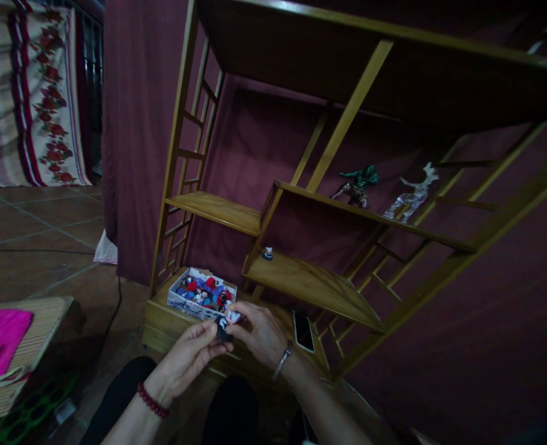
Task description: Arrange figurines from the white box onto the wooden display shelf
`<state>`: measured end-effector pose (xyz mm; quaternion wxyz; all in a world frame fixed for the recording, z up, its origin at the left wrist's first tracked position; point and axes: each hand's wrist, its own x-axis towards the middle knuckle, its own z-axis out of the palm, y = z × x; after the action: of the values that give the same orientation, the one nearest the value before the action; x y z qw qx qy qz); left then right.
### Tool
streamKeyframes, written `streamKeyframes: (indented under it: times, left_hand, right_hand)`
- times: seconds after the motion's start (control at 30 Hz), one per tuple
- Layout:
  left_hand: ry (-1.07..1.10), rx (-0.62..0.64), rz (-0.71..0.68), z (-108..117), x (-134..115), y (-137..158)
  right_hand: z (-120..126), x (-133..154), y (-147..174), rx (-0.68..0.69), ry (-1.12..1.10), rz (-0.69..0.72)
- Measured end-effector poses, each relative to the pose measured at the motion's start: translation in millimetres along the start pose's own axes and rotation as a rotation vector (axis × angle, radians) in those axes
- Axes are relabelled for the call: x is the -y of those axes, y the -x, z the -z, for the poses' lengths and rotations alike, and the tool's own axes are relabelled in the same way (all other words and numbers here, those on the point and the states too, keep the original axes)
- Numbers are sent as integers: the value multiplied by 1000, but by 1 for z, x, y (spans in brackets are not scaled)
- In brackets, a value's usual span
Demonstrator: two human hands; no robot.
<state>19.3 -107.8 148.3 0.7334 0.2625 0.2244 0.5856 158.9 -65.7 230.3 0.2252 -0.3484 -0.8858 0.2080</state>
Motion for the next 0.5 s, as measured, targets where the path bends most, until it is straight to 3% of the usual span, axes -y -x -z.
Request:
streamKeyframes:
  times: [0.5]
  left_hand:
    - [40, -22, 22, 3, -5, 14]
  right_hand:
    - [1, 12, 1, 100, 111, 78]
